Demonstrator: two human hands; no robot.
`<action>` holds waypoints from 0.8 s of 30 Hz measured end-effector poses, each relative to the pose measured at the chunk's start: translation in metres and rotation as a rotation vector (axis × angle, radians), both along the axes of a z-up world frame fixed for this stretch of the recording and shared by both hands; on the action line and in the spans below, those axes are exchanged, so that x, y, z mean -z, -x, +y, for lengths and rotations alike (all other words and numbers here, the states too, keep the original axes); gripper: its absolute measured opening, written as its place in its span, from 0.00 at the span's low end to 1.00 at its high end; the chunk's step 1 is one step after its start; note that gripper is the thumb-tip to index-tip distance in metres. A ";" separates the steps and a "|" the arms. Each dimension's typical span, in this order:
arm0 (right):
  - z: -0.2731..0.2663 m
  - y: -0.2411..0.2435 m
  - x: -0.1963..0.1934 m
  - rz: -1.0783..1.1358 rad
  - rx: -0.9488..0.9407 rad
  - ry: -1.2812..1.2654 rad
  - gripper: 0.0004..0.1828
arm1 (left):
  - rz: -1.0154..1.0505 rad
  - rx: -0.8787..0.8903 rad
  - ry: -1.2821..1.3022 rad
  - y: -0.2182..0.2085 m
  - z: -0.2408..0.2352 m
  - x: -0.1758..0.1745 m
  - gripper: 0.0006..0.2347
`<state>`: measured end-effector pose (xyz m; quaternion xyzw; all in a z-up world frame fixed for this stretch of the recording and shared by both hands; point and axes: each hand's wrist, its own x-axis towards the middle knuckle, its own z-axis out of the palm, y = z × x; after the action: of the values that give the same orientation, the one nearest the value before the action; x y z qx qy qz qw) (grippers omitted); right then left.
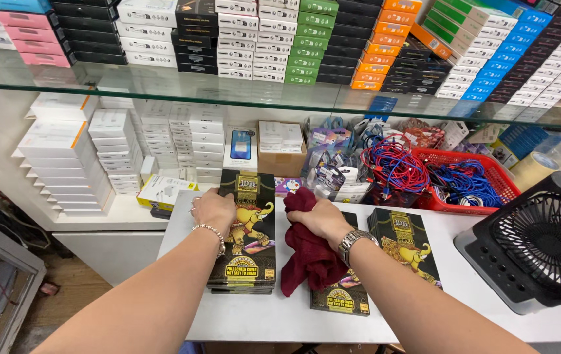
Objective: The person wipes the surfaces of small black boxes with a maroon cloth, then stacks them on a glass shelf. The person repeats this process for several boxes, moving them from a table to the shelf.
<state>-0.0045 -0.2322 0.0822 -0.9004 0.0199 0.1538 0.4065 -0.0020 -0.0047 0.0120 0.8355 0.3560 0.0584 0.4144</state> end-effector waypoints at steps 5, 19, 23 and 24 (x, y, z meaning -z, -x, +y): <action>-0.029 -0.012 -0.001 0.018 0.116 0.017 0.34 | -0.220 0.013 -0.267 0.010 -0.028 -0.016 0.23; -0.134 0.006 0.073 0.373 0.224 -0.204 0.32 | 0.183 0.431 0.492 -0.018 -0.189 0.072 0.16; -0.134 0.018 0.075 0.446 0.312 -0.297 0.30 | 0.240 0.252 0.916 -0.023 -0.189 0.078 0.13; -0.136 0.020 0.074 0.463 0.278 -0.399 0.29 | 0.262 0.221 1.062 -0.023 -0.186 0.077 0.12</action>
<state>-0.0248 -0.3684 0.0079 -0.7330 0.2039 0.2984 0.5763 0.0210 -0.1909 -0.0652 0.5447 0.2951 -0.2773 0.7343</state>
